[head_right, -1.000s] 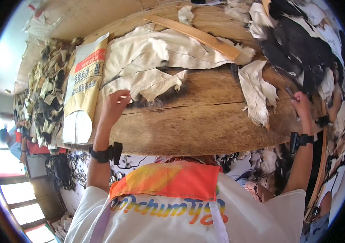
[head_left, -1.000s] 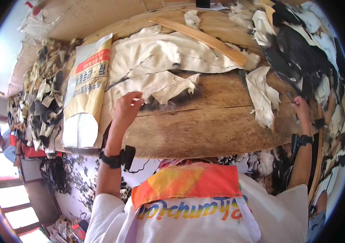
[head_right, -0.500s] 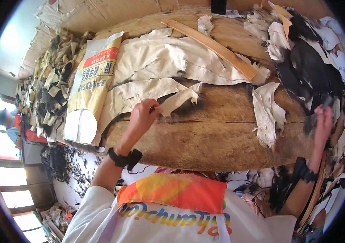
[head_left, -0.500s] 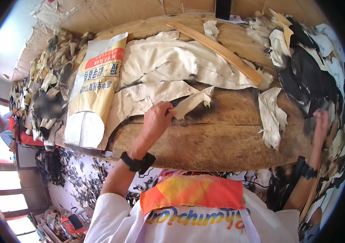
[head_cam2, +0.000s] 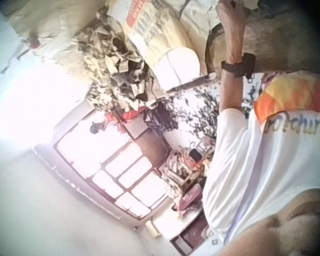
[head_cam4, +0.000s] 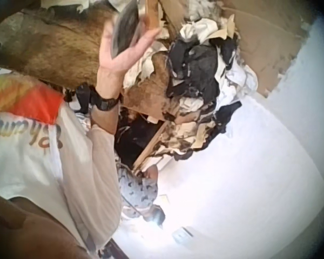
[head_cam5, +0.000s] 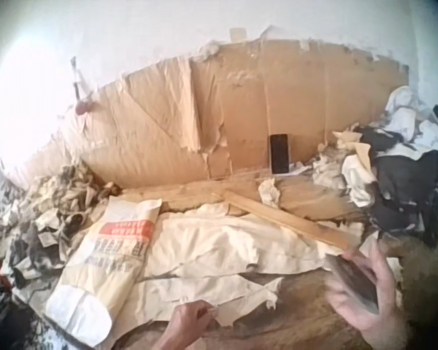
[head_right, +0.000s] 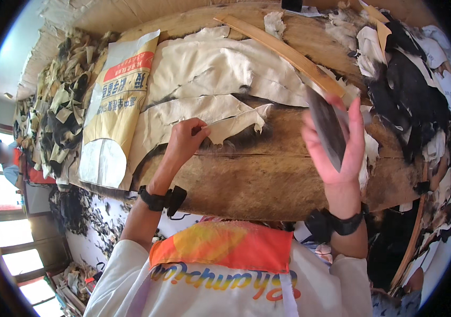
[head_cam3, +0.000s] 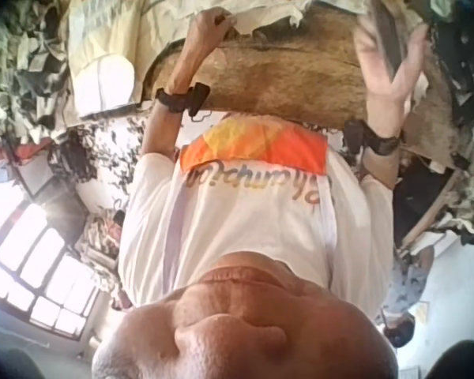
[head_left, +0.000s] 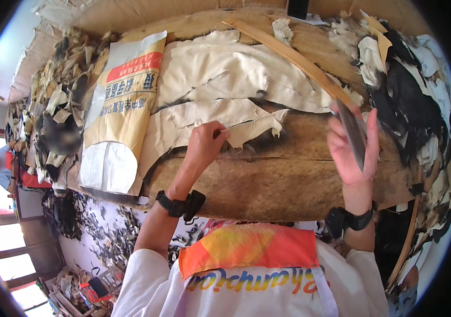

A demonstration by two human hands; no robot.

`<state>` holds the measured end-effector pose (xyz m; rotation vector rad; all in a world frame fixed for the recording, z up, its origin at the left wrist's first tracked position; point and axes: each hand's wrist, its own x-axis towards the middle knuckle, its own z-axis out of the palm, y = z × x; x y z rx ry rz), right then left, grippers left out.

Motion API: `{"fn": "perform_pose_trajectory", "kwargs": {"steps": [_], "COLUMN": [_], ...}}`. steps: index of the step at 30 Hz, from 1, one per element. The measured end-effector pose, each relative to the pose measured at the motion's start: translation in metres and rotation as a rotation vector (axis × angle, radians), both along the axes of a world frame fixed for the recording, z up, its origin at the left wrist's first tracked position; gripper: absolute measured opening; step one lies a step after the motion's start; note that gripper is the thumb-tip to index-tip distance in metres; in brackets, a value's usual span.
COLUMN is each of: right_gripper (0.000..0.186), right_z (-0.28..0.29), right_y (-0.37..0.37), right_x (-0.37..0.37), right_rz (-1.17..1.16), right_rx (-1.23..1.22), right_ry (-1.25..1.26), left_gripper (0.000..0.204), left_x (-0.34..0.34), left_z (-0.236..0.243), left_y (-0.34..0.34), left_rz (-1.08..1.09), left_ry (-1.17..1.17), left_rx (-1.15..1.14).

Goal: Trimming and sewing leather pieces in a workshop environment.

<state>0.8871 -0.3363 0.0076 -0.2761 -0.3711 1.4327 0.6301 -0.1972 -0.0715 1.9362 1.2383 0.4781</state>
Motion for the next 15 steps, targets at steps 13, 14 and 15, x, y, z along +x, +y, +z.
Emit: {"fn": "perform_pose_trajectory", "kwargs": {"steps": [13,14,15], "right_gripper": [0.028,0.028,0.028], "right_z": [-0.1,-0.1,-0.102], "right_y": [0.066,0.067,0.067], "right_x": [-0.105,-0.107,-0.108], "right_rz": [-0.227,-0.222,-0.228], "right_rx": [-0.19,-0.193,-0.19], "right_ry": [-1.276,-1.277,-1.29], "left_gripper": [0.016,0.016,0.016], "left_x": [0.0,0.0,0.0], "left_z": [-0.018,-0.02,-0.021], "left_y": [0.007,0.008,0.008], "left_rz": [-0.033,-0.024,-0.024], "left_ry": [-0.034,-0.033,-0.033], "left_rx": [0.117,0.127,0.12]}}
